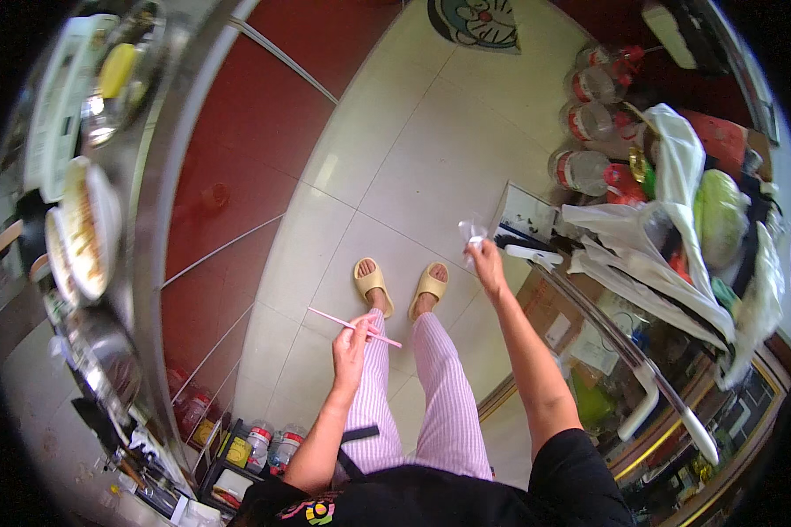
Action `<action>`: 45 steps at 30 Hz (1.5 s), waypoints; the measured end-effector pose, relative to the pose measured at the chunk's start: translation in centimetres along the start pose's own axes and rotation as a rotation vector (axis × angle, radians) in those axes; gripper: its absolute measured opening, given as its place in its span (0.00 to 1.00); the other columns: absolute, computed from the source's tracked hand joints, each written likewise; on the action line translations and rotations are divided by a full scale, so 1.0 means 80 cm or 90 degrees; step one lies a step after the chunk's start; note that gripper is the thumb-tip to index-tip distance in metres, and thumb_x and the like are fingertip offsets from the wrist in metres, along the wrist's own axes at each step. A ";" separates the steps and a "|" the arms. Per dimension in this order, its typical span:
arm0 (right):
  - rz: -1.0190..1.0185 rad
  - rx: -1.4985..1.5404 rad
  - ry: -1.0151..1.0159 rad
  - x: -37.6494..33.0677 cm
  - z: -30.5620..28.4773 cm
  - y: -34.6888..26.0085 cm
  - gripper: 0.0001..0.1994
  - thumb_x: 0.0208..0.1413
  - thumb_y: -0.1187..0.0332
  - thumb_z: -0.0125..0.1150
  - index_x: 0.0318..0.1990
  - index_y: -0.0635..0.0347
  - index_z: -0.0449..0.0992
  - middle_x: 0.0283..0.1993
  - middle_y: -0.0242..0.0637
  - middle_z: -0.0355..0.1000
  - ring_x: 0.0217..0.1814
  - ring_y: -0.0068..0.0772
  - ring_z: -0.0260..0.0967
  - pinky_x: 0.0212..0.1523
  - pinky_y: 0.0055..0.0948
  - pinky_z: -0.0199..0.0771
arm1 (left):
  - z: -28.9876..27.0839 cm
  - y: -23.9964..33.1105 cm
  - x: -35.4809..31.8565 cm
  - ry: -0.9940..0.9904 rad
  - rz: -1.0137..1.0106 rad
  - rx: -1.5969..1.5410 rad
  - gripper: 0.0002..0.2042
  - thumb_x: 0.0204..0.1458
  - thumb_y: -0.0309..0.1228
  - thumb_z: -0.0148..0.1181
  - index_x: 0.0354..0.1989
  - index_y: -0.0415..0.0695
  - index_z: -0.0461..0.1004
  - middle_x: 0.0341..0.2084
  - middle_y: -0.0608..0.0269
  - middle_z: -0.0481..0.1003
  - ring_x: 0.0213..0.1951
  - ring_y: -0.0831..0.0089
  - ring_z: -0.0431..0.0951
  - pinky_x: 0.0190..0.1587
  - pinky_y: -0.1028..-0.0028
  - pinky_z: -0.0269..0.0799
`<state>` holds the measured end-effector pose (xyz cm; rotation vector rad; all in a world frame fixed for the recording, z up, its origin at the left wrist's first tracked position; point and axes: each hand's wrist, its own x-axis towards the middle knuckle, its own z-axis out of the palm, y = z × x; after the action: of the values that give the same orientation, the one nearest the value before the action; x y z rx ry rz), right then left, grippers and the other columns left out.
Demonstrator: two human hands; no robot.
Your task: The person assembles food by placing a filling onto flatbread-like items using chopsticks, then folds and stacks them in a metal bowl. The person also briefly picks up a paper from the floor and wipes the chopsticks.
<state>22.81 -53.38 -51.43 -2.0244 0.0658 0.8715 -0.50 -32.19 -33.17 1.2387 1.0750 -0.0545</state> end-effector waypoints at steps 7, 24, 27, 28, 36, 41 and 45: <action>-0.195 -0.405 0.317 0.271 0.066 0.102 0.08 0.51 0.67 0.63 0.37 0.57 0.79 0.35 0.42 0.74 0.33 0.50 0.70 0.34 0.43 0.70 | 0.040 -0.177 0.150 -0.020 -0.105 -0.018 0.16 0.69 0.36 0.48 0.50 0.37 0.77 0.32 0.67 0.77 0.37 0.80 0.75 0.41 0.78 0.69; -0.301 -0.576 0.338 0.484 0.195 0.224 0.15 0.51 0.73 0.61 0.48 0.61 0.75 0.50 0.40 0.70 0.50 0.46 0.68 0.47 0.39 0.75 | 0.022 -0.162 0.261 -0.121 -0.154 -0.084 0.13 0.69 0.27 0.46 0.50 0.32 0.76 0.35 0.62 0.75 0.40 0.77 0.75 0.48 0.76 0.71; -0.352 -0.636 0.254 0.470 0.206 0.221 0.18 0.51 0.75 0.59 0.51 0.59 0.73 0.52 0.37 0.70 0.54 0.44 0.65 0.50 0.37 0.76 | 0.026 -0.156 0.263 -0.123 -0.188 -0.095 0.14 0.68 0.27 0.44 0.46 0.31 0.77 0.32 0.61 0.75 0.39 0.74 0.74 0.47 0.73 0.69; -0.397 -0.645 0.245 0.467 0.208 0.218 0.18 0.51 0.77 0.57 0.51 0.60 0.73 0.50 0.37 0.70 0.52 0.45 0.66 0.50 0.36 0.77 | 0.026 -0.154 0.262 -0.129 -0.190 -0.100 0.14 0.68 0.27 0.44 0.46 0.31 0.77 0.32 0.61 0.75 0.39 0.74 0.74 0.47 0.73 0.69; -0.475 -0.581 0.052 0.383 0.257 0.230 0.16 0.52 0.72 0.60 0.49 0.65 0.75 0.49 0.37 0.69 0.50 0.44 0.65 0.47 0.38 0.77 | 0.026 -0.158 0.262 -0.170 -0.188 -0.144 0.13 0.69 0.28 0.46 0.51 0.34 0.76 0.34 0.66 0.73 0.41 0.79 0.73 0.49 0.76 0.70; -0.394 -0.556 0.067 0.337 0.284 0.244 0.16 0.53 0.72 0.60 0.50 0.65 0.73 0.49 0.38 0.68 0.50 0.45 0.65 0.48 0.39 0.76 | 0.028 -0.163 0.257 -0.179 -0.195 -0.153 0.14 0.70 0.29 0.46 0.51 0.34 0.76 0.34 0.65 0.73 0.41 0.79 0.72 0.49 0.76 0.71; -0.380 -0.600 0.130 0.346 0.295 0.255 0.09 0.51 0.74 0.60 0.41 0.62 0.74 0.47 0.36 0.67 0.48 0.43 0.65 0.47 0.39 0.76 | 0.026 -0.165 0.252 -0.176 -0.193 -0.173 0.14 0.70 0.29 0.46 0.51 0.33 0.76 0.34 0.64 0.72 0.41 0.78 0.73 0.50 0.75 0.71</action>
<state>23.12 -39.91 -90.89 -2.7418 -0.9487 0.3008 4.27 -28.96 -56.67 0.7919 0.9823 -0.2947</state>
